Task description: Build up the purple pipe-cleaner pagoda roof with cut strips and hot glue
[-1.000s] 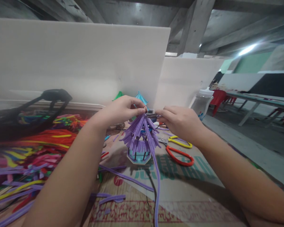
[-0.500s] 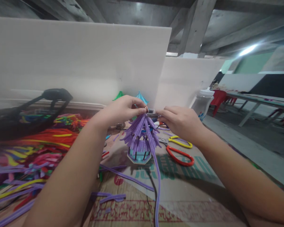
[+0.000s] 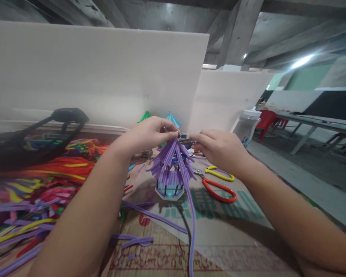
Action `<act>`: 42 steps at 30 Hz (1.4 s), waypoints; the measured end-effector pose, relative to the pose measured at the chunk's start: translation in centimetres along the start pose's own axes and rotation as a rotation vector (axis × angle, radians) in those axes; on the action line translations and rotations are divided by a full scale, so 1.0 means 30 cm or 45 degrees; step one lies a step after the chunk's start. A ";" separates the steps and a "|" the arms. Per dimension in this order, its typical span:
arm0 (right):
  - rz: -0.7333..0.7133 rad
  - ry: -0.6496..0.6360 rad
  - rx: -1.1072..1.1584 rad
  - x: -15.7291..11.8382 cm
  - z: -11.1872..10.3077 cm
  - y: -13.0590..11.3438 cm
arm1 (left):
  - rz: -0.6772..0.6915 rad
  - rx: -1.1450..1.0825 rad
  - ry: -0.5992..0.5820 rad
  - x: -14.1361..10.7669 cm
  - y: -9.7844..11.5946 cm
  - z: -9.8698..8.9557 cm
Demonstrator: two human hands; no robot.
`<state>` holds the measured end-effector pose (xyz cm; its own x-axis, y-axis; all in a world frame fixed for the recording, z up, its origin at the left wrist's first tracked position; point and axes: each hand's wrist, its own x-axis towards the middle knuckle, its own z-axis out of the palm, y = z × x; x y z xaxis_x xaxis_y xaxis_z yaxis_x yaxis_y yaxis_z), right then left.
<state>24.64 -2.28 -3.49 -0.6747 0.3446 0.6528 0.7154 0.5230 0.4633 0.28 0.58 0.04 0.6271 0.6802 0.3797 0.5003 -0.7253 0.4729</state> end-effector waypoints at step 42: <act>0.062 -0.075 0.100 0.005 -0.019 -0.003 | -0.023 0.032 0.020 -0.001 0.010 0.000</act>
<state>24.56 -2.72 -3.09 -0.6503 0.4153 0.6361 0.7330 0.5630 0.3818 0.42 0.35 0.18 0.6085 0.6944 0.3841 0.5261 -0.7154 0.4598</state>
